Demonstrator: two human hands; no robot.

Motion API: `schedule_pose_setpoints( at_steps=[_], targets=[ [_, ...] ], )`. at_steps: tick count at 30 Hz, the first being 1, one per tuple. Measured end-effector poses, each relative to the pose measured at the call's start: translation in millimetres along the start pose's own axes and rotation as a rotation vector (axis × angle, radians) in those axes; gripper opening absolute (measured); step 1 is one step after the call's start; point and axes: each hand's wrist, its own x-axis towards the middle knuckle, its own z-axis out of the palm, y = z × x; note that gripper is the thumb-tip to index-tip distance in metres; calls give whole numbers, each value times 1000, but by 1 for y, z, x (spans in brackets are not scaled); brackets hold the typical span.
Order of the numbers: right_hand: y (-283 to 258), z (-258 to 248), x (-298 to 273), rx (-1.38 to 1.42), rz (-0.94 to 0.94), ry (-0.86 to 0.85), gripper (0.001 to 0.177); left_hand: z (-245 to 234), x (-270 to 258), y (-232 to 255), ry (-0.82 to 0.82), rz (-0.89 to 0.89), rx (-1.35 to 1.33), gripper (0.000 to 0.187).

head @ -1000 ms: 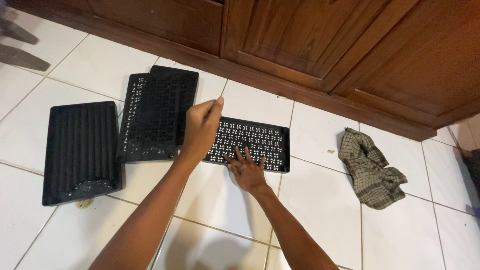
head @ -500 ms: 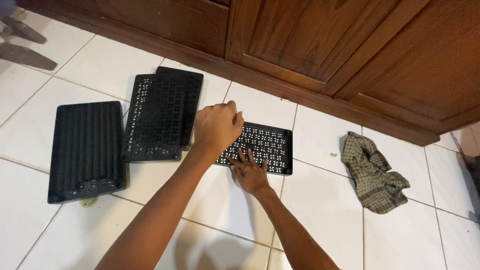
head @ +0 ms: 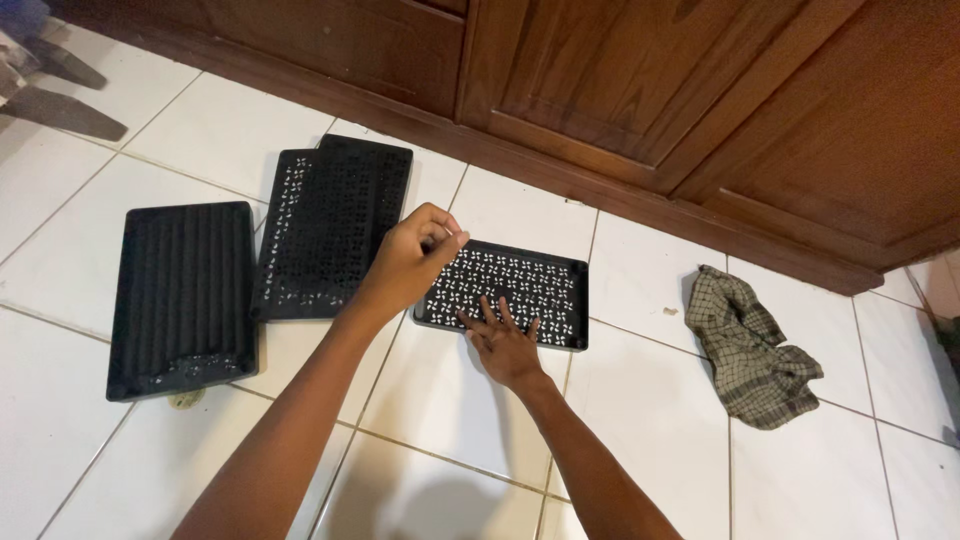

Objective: The person assembles black plastic trays by inserting cylindrical rods into slots on the tray edges. They handle multiple trays, aligning and pressing the rods into place, then setting the assembled units aside.

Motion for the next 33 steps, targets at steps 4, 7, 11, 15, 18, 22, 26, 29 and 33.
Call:
schedule_pose_setpoints(
  at_steps=[4,7,11,15,18,22,26,29,33],
  targets=[
    [1,2,1,5,-11,17,46,-16,-15,-18,-125,-103,118,16],
    [3,4,1,0,-23,27,46,-22,-27,-28,-193,-119,98,16],
    [3,4,2,-10,-7,12,45,-25,-40,-31,-203,-42,125,20],
    [2,4,3,-17,4,3,46,-24,-51,-25,-141,-16,256,21],
    [2,4,3,-26,4,6,46,-21,-54,-22,-96,-62,286,22],
    [2,4,5,-31,14,3,46,-14,-57,-26,-33,-31,316,22],
    [1,3,4,-18,29,-13,47,-5,-63,-32,64,77,312,18],
    [1,3,4,-21,28,-9,46,-1,-68,-34,123,74,360,15],
    [3,5,7,-43,31,-26,47,1,-67,-32,132,7,336,13]
  ],
)
